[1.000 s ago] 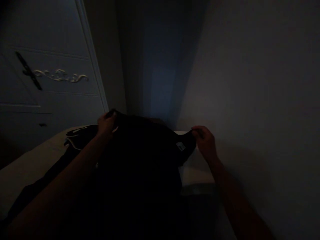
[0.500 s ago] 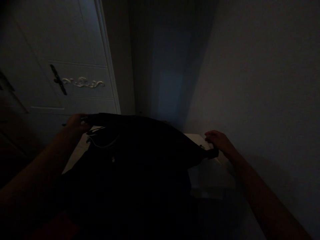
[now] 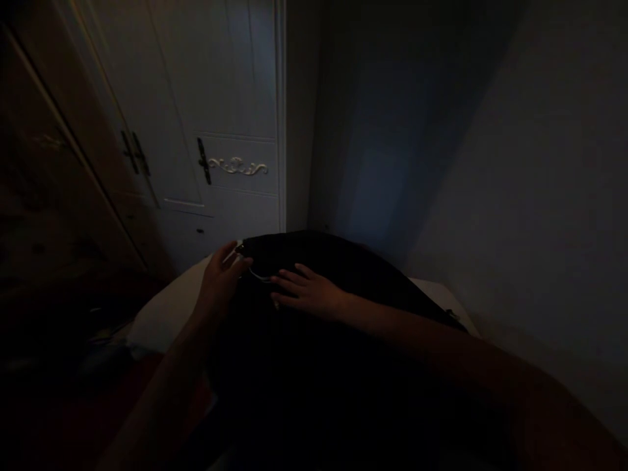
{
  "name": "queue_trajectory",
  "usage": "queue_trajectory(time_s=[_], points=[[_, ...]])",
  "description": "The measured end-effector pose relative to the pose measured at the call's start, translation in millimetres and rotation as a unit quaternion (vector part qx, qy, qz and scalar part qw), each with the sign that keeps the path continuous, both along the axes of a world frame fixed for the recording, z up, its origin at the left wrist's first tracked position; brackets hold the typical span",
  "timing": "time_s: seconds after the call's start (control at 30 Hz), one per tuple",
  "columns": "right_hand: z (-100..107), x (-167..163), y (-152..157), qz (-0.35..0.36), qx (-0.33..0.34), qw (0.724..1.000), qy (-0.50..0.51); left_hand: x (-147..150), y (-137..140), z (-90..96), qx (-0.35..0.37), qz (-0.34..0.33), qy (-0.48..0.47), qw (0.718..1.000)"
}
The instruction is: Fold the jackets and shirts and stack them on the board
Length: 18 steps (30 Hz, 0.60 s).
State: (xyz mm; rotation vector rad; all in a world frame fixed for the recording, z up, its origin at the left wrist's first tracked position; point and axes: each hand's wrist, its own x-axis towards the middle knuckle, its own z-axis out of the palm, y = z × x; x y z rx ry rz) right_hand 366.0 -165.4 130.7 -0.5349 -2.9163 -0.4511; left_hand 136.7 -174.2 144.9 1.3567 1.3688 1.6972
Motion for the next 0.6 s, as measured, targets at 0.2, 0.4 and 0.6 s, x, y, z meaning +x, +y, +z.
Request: queue_trajectory(time_s=[0.2, 0.4, 0.6], points=[[-25.5, -5.6, 37.9, -0.028, -0.076, 0.996, -0.040, -27.1, -100.6, -53.7, -0.049, 0.034, 0.040, 0.997], [-3.7, -10.5, 47.2, -0.106, -0.110, 0.987, -0.041, -53.5, -152.2, -105.5, -0.102, 0.228, 0.110, 0.962], [131.5, -22.1, 52.3, -0.268, 0.058, 0.960, -0.051, -63.6, -182.5, -160.1, -0.204, 0.181, -0.046, 0.961]])
